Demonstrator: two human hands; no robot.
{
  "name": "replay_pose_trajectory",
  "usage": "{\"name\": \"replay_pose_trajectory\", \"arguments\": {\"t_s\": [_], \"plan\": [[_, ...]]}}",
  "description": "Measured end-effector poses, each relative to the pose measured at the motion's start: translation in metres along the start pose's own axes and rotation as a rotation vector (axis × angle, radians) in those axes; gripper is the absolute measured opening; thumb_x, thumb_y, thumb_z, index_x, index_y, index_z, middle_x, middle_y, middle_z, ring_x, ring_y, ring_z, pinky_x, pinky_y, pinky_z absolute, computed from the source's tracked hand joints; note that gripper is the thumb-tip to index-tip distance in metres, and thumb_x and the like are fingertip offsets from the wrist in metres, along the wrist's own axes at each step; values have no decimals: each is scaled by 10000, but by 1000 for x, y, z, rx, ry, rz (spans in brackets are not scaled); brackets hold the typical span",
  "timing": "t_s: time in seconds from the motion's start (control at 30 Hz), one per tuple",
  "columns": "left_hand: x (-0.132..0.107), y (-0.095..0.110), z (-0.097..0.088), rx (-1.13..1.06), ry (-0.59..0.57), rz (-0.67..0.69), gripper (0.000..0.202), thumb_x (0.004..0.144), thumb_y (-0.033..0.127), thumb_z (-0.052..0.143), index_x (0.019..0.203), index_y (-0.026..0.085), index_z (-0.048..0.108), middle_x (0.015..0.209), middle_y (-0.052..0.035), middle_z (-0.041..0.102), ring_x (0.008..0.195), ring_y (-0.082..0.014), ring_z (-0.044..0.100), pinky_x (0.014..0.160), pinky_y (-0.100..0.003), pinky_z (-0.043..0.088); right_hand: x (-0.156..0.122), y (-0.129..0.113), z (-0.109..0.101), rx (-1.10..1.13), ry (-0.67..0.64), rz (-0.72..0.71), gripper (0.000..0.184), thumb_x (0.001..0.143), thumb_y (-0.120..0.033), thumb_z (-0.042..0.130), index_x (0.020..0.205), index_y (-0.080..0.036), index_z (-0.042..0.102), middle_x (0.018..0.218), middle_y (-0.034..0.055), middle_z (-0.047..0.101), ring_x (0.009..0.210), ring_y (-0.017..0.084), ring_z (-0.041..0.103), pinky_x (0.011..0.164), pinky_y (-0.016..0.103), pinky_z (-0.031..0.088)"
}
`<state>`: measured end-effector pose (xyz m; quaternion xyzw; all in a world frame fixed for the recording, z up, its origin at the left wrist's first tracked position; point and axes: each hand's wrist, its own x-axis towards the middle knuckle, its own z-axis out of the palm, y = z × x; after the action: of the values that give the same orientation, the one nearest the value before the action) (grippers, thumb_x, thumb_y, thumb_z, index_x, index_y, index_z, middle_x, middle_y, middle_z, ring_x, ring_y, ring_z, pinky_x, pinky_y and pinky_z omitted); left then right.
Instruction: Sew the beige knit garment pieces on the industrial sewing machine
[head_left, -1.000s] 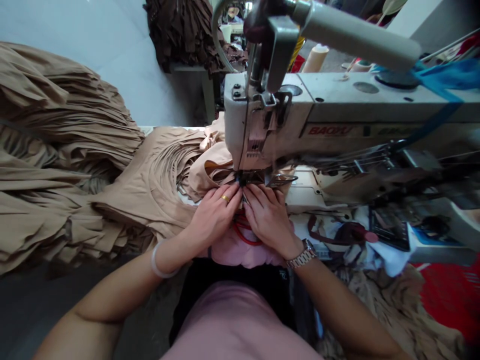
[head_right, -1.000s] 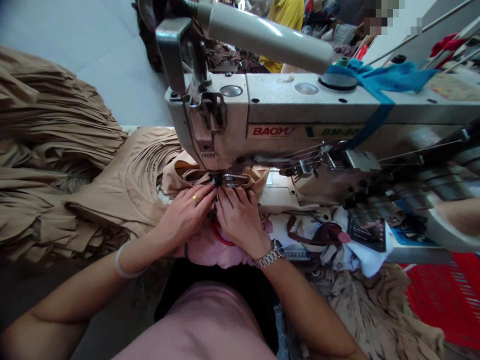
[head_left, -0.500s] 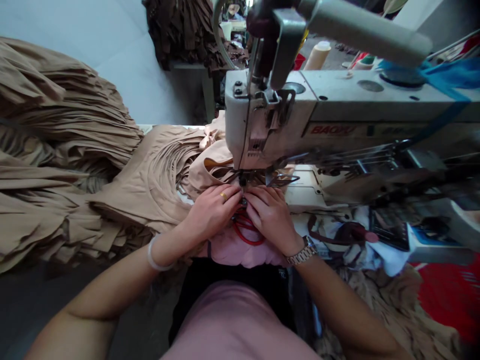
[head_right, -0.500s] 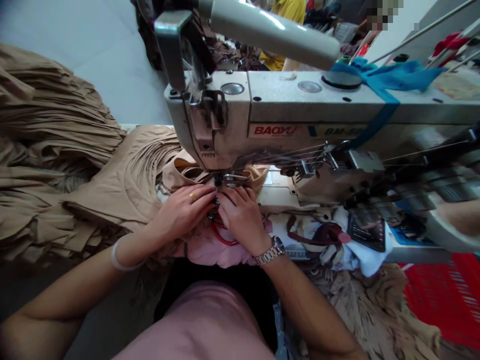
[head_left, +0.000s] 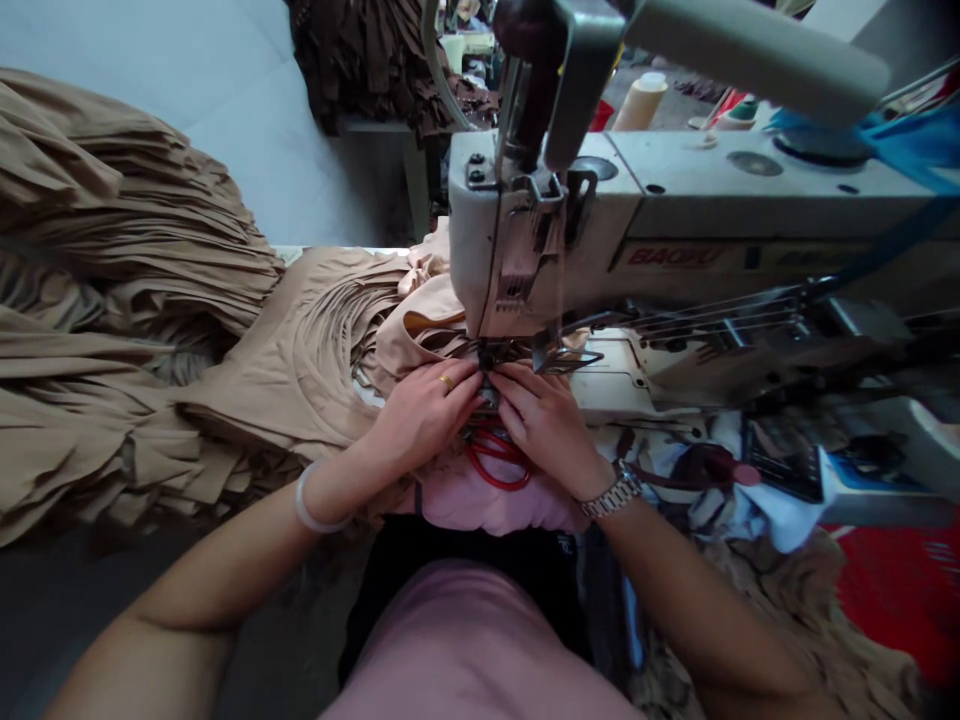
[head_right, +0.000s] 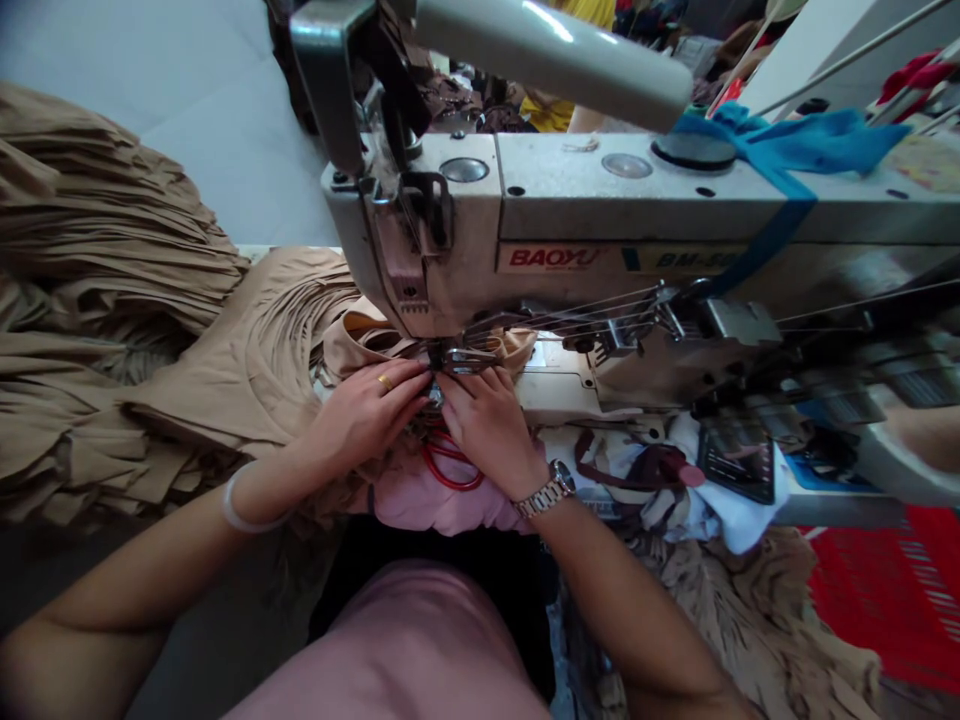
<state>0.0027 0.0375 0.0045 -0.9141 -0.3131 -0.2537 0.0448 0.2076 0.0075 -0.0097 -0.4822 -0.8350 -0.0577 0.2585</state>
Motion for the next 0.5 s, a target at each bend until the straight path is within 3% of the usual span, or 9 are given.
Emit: {"name": "replay_pose_trajectory", "arguments": {"t_s": [0.2, 0.3, 0.4, 0.47, 0.5], "plan": [[-2, 7, 4, 14, -3, -5, 263, 1034, 239, 472, 1197, 92, 617, 1248, -157, 651, 1135, -243, 642, 996, -407, 545, 1, -7, 3, -136, -20, -89, 351, 941, -126, 475, 1248, -83, 638, 1230, 157, 663, 1110, 281, 577, 940, 441, 499], [2, 1, -2, -35, -46, -30, 238, 1030, 231, 470, 1156, 90, 616, 1147, -142, 676, 1028, -215, 665, 898, -344, 558, -2, -4, 2, -167, -24, -200, 351, 935, -91, 460, 1236, -31, 630, 1222, 195, 655, 1128, 271, 576, 935, 406, 508], [17, -36, -17, -124, -12, -201, 244, 1039, 318, 472, 1063, 138, 635, 971, -72, 689, 859, -164, 649, 788, -288, 524, -5, 8, -5, -155, -33, -242, 345, 942, -120, 478, 1245, -58, 629, 1214, 175, 667, 1086, 255, 595, 937, 400, 501], [31, -78, -27, -92, 101, -462, 313, 1059, 360, 402, 1078, 140, 623, 964, -67, 676, 844, -148, 607, 809, -286, 490, -4, 19, -12, -138, -27, -185, 324, 946, -154, 492, 1227, -106, 645, 1168, 144, 688, 1056, 252, 604, 954, 419, 482], [37, -101, -30, -61, 98, -615, 360, 1076, 349, 318, 1178, 129, 585, 1040, -79, 664, 891, -142, 584, 843, -288, 475, -2, 26, -15, -121, -21, -142, 307, 949, -170, 495, 1207, -126, 656, 1142, 133, 696, 1058, 253, 605, 967, 430, 470]]}}
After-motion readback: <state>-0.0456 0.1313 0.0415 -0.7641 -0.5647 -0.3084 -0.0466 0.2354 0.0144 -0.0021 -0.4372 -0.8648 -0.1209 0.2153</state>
